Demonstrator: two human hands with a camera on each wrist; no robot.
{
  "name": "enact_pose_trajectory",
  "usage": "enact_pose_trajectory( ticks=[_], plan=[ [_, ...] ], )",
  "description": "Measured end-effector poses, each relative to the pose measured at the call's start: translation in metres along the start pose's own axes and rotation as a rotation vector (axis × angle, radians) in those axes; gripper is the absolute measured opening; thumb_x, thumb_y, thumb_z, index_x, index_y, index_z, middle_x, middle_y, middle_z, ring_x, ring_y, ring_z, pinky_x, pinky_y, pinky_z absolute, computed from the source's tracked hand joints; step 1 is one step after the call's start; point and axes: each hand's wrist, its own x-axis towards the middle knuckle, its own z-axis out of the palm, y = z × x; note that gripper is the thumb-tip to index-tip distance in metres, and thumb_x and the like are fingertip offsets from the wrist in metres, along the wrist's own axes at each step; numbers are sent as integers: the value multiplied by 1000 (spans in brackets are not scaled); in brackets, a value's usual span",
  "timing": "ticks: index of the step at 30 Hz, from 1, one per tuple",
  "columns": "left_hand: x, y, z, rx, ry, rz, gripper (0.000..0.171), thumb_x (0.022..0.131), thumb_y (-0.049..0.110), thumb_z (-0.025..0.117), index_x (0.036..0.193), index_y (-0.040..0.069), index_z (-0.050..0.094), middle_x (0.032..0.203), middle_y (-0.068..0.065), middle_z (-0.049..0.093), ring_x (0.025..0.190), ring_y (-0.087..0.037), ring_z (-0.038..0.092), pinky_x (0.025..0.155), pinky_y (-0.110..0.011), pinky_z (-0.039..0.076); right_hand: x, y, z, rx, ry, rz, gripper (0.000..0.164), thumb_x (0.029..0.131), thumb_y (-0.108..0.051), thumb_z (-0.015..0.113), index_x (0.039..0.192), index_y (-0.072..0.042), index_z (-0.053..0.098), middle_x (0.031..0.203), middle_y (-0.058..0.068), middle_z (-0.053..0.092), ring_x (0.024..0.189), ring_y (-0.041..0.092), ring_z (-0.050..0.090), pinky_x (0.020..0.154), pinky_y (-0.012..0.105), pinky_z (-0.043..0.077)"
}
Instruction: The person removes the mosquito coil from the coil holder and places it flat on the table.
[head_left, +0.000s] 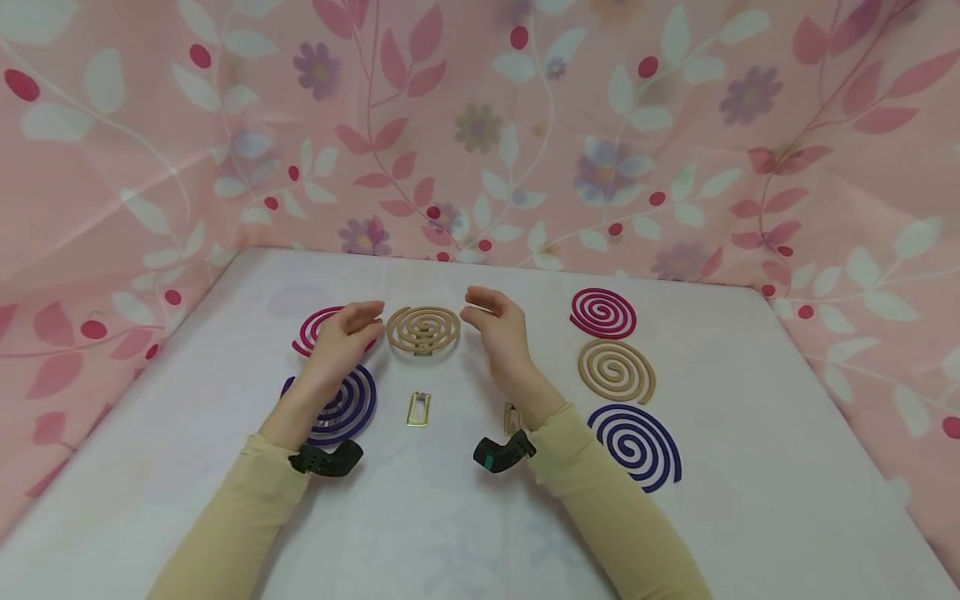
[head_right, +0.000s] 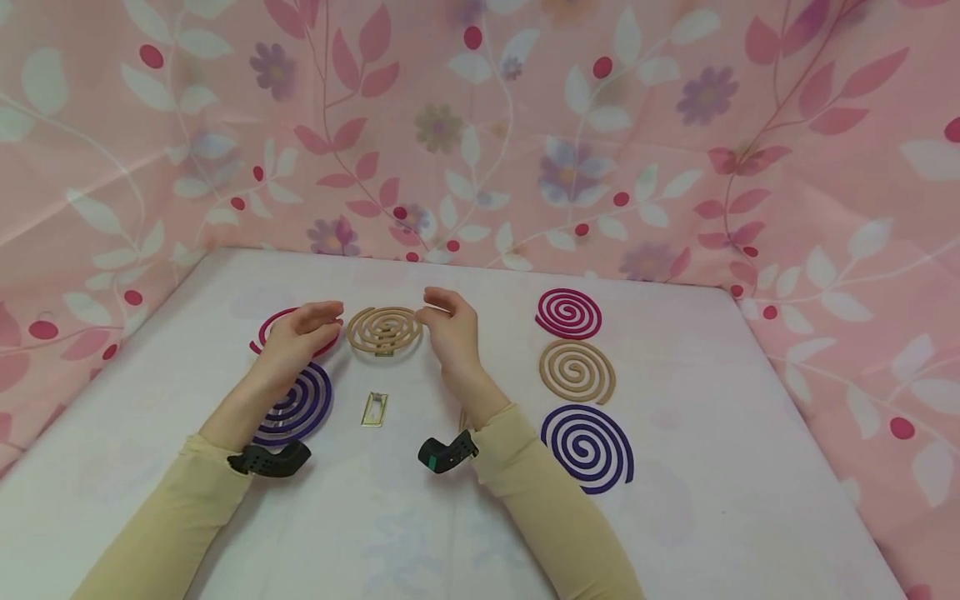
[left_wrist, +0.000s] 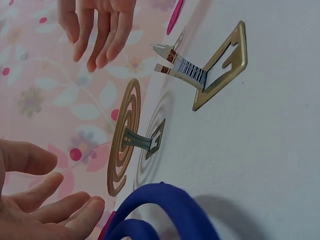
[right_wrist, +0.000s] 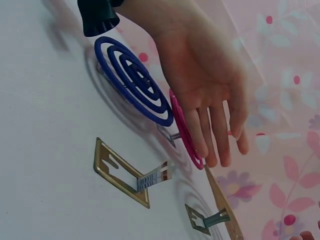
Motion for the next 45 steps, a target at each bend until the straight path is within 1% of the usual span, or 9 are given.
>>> enact_pose_trajectory(
  ticks=[7, 14, 18, 20, 23, 27, 33, 35, 45],
  plan=[
    [1, -3, 3, 8, -18, 3, 46, 104, 11, 50, 147, 0, 43, 151, -23, 45, 143, -33, 41, 117, -48, 36, -2, 15, 9, -64, 25, 61, 39, 88, 2, 60, 127, -1, 65, 133, 12, 58, 115, 22, 55, 98, 36, 47],
    [1, -4, 5, 35, -26, 5, 45, 104, 10, 48, 147, 0, 43, 152, -23, 44, 142, -36, 41, 117, -49, 36, -1, 26, 13, -151, 29, 92, 40, 89, 1, 58, 128, 1, 64, 133, 14, 59, 101, 16, 55, 80, 24, 44],
    [1, -5, 7, 40, -27, -5, 46, 103, 10, 50, 147, 0, 42, 151, -23, 45, 142, -36, 40, 116, -49, 37, -1, 32, 13, -145, -3, 113, 39, 91, 1, 55, 129, 3, 62, 131, 17, 58, 98, 14, 54, 83, 25, 47],
    [1, -6, 8, 35, -26, 3, 46, 102, 8, 50, 147, -2, 42, 150, -25, 45, 142, -37, 41, 116, -49, 37, 0, 34, 13, -124, -17, 126, 38, 92, 1, 55, 129, 5, 61, 133, 18, 57, 102, 15, 53, 88, 27, 47],
    [2, -7, 10, 20, -31, 18, 46, 102, 6, 50, 146, -4, 43, 149, -27, 46, 142, -38, 41, 116, -49, 38, -1, 36, 13, -100, -28, 145, 36, 93, 1, 54, 128, 7, 61, 134, 19, 57, 106, 16, 52, 91, 29, 47],
    [2, -7, 12, 16, -36, 14, 46, 101, 6, 50, 145, -4, 43, 149, -27, 45, 142, -39, 40, 116, -50, 37, 1, 40, 12, -94, -14, 148, 35, 90, 2, 53, 123, 10, 63, 132, 20, 58, 104, 16, 52, 90, 27, 45],
    [1, -4, 15, 5, -46, 0, 46, 101, 6, 51, 145, -5, 43, 148, -28, 45, 142, -39, 40, 117, -50, 35, 2, 42, 11, -43, 15, 168, 34, 89, 5, 52, 120, 13, 63, 135, 21, 55, 102, 19, 59, 101, 36, 50],
    [1, -3, 16, 1, -53, -1, 46, 101, 5, 51, 145, -6, 42, 148, -29, 46, 142, -39, 41, 117, -49, 35, 2, 41, 11, -29, 15, 172, 34, 88, 6, 52, 120, 14, 62, 135, 21, 55, 102, 18, 60, 102, 38, 50],
    [1, -3, 15, 3, -56, 4, 47, 102, 5, 49, 146, -6, 41, 147, -29, 47, 140, -38, 43, 116, -49, 36, 3, 38, 12, -21, 8, 168, 35, 88, 6, 53, 120, 12, 63, 133, 19, 57, 100, 14, 59, 94, 28, 51]
  ],
)
